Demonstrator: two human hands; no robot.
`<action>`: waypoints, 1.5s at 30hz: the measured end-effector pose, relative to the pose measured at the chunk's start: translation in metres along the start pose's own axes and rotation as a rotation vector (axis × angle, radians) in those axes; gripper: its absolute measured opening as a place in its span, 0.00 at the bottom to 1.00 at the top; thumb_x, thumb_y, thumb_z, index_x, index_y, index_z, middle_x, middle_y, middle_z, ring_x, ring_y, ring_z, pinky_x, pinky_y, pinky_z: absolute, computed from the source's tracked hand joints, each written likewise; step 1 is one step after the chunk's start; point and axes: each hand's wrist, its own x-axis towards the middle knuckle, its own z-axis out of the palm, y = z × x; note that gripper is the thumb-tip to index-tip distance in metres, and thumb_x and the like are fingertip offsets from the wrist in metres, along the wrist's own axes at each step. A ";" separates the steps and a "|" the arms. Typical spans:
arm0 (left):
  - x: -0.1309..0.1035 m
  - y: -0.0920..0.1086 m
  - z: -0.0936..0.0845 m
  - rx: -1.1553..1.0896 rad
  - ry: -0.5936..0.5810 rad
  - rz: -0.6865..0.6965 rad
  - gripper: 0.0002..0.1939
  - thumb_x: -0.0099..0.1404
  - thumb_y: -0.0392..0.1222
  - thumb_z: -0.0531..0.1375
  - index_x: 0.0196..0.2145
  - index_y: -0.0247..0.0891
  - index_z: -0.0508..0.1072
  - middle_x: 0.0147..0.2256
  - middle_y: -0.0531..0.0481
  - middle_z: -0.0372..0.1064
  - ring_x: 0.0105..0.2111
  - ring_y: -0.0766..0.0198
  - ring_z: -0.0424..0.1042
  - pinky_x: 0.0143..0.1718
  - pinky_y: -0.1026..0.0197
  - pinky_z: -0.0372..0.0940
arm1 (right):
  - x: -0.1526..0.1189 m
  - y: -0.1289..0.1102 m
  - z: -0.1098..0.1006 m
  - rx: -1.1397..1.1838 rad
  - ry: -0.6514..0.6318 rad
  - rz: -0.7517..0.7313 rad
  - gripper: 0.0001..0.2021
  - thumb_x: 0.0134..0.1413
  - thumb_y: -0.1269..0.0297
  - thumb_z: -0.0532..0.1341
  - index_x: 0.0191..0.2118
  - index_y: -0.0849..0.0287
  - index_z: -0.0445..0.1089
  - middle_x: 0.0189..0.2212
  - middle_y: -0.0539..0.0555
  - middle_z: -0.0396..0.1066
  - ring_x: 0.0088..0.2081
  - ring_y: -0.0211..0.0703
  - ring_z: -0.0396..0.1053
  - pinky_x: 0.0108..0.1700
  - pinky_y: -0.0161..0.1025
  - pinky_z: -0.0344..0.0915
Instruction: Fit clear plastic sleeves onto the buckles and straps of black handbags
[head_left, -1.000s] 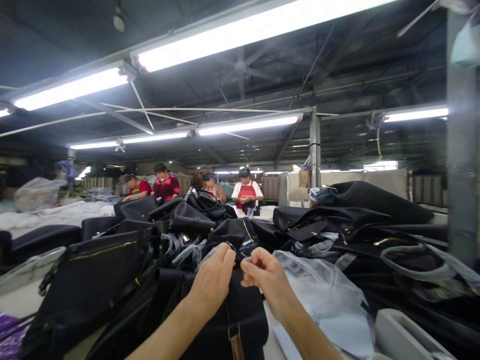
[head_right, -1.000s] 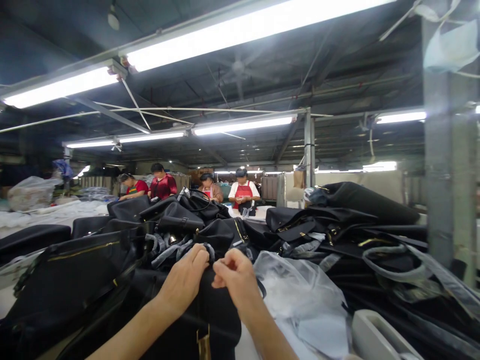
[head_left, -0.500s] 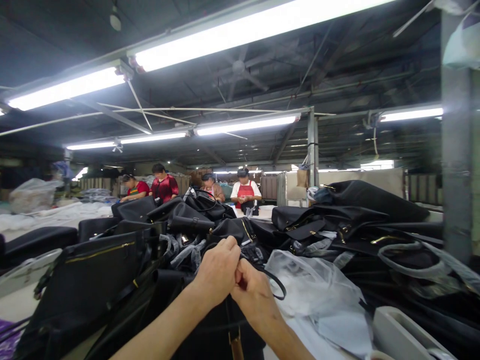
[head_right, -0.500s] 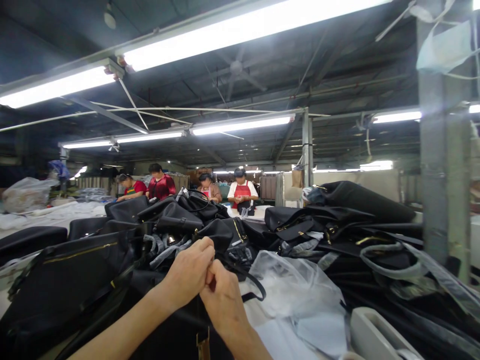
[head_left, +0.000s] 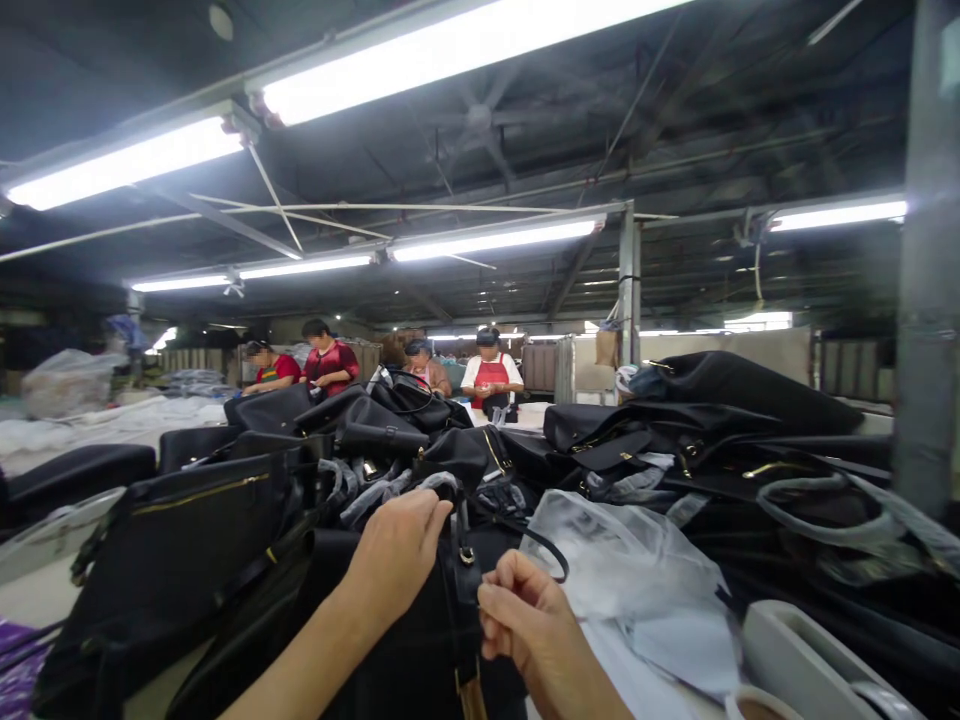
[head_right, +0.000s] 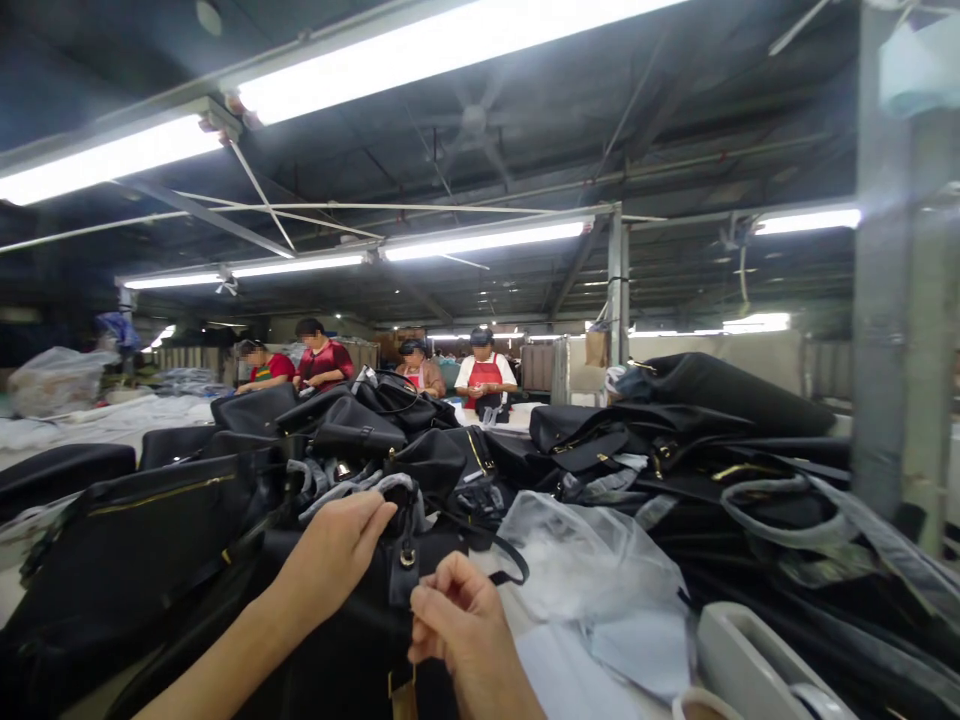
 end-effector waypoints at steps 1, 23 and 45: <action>-0.005 0.004 0.001 -0.062 -0.005 0.008 0.19 0.71 0.42 0.46 0.22 0.40 0.60 0.26 0.49 0.67 0.29 0.60 0.67 0.33 0.59 0.57 | -0.002 0.001 0.001 0.003 -0.003 0.001 0.20 0.39 0.57 0.72 0.23 0.57 0.57 0.18 0.44 0.63 0.19 0.32 0.59 0.23 0.30 0.60; -0.008 -0.020 0.030 -1.251 -0.525 -0.535 0.17 0.52 0.49 0.68 0.30 0.34 0.70 0.20 0.55 0.68 0.17 0.71 0.66 0.17 0.71 0.62 | -0.051 0.021 -0.054 -1.000 -0.043 -0.048 0.08 0.60 0.64 0.57 0.33 0.58 0.72 0.29 0.53 0.74 0.33 0.43 0.72 0.38 0.38 0.68; -0.008 -0.031 0.043 -1.306 -0.548 -0.576 0.19 0.51 0.50 0.70 0.32 0.35 0.71 0.23 0.52 0.72 0.20 0.67 0.71 0.19 0.71 0.66 | -0.110 0.005 -0.245 -2.424 0.628 0.001 0.10 0.60 0.63 0.59 0.31 0.57 0.77 0.56 0.64 0.68 0.62 0.73 0.54 0.59 0.73 0.46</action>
